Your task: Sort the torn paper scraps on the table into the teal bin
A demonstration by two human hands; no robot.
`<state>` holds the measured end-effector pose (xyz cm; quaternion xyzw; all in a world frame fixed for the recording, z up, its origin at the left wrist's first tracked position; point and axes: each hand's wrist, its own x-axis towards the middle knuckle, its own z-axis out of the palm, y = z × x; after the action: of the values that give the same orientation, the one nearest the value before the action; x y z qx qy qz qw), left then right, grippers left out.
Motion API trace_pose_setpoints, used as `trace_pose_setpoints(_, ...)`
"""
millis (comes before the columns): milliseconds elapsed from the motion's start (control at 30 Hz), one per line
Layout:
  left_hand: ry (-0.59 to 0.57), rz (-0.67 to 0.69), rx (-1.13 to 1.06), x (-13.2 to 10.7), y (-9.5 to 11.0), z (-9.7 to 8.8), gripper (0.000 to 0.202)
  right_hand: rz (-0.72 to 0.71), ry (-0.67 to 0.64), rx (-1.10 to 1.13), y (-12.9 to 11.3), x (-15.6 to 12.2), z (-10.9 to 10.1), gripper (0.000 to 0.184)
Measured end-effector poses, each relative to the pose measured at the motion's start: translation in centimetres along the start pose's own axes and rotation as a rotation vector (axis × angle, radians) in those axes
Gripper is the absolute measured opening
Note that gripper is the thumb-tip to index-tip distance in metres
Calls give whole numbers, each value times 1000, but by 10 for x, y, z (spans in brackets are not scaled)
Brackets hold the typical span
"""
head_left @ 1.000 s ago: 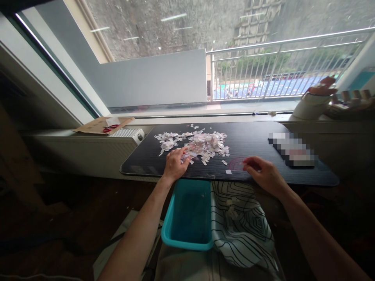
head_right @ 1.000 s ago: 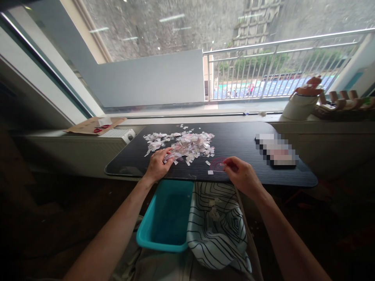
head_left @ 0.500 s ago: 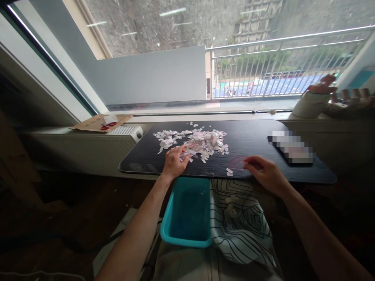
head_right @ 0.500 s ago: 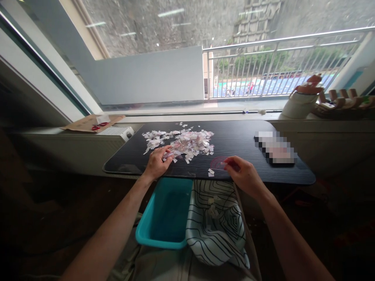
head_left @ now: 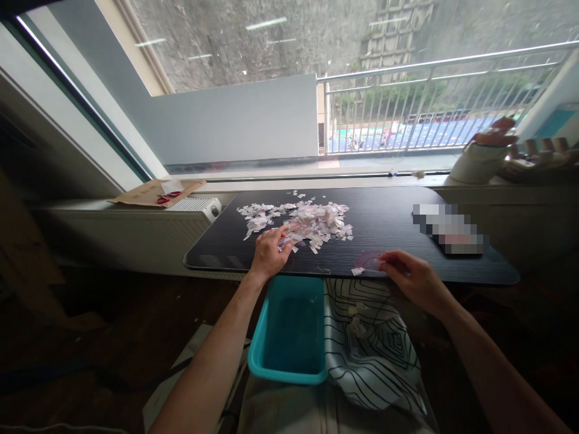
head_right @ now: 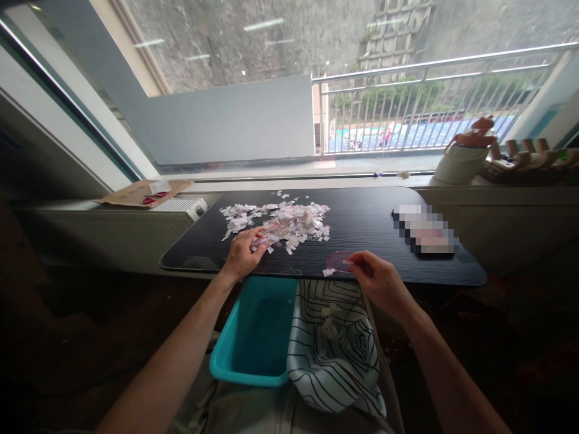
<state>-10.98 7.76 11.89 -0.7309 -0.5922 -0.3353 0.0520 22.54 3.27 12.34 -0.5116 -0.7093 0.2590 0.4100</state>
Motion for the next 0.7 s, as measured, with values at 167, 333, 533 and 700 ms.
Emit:
trace_pose_setpoints(167,-1,3,0,0,0,0,34,-9,-11,-21,0,-3,-1,20)
trace_pose_setpoints(333,3,1,-1,0,-1,0,34,-3,-24,-25,-1,-7,-4,21)
trace_pose_setpoints(533,-1,4,0,0,-1,0,35,-77,48,-89,2,14,-3,23)
trace_pose_setpoints(700,5,14,-2,0,-1,-1,35,-97,129,-164,10,59,14,24)
